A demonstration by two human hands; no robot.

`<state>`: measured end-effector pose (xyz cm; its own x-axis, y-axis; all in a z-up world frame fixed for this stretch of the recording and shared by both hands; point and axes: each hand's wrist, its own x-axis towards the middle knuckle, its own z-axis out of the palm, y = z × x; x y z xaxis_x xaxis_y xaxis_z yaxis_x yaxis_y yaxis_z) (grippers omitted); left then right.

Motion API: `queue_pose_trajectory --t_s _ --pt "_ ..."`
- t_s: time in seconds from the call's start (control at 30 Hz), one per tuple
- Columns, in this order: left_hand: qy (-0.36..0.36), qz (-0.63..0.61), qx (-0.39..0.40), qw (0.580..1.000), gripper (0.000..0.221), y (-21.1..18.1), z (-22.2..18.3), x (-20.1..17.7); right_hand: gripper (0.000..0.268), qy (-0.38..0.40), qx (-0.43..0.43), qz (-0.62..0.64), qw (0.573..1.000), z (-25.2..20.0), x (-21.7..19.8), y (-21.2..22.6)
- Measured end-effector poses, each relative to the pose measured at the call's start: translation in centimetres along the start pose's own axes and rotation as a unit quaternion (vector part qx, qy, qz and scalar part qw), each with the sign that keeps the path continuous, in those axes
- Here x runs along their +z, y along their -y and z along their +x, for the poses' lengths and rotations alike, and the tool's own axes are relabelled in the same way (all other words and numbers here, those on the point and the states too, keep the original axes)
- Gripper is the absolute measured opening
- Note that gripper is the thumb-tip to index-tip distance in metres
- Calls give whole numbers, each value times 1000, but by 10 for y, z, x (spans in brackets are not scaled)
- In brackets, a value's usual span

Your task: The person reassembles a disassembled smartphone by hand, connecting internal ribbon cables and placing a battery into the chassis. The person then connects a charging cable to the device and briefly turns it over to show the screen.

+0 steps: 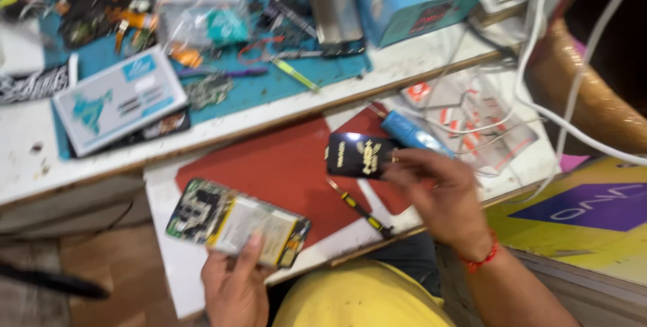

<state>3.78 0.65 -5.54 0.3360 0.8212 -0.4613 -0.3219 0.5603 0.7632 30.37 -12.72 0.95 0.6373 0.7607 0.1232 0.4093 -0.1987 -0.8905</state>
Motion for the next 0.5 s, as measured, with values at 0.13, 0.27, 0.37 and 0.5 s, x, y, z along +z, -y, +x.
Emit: queue_pose_trajectory --t_s 0.13,0.27,0.37,0.5 --pt "46 -1 -22 999 67 4 29 -23 18 -349 -19 -70 934 -3 -74 -48" --pt "69 37 -54 995 64 19 49 -59 15 -351 -39 -180 918 -3 -123 -63" --pt "78 50 -27 995 64 39 55 -80 20 -215 25 -297 930 14 -136 -78" --pt "111 98 -17 989 70 44 77 -88 35 -267 23 -337 903 24 -125 -92"
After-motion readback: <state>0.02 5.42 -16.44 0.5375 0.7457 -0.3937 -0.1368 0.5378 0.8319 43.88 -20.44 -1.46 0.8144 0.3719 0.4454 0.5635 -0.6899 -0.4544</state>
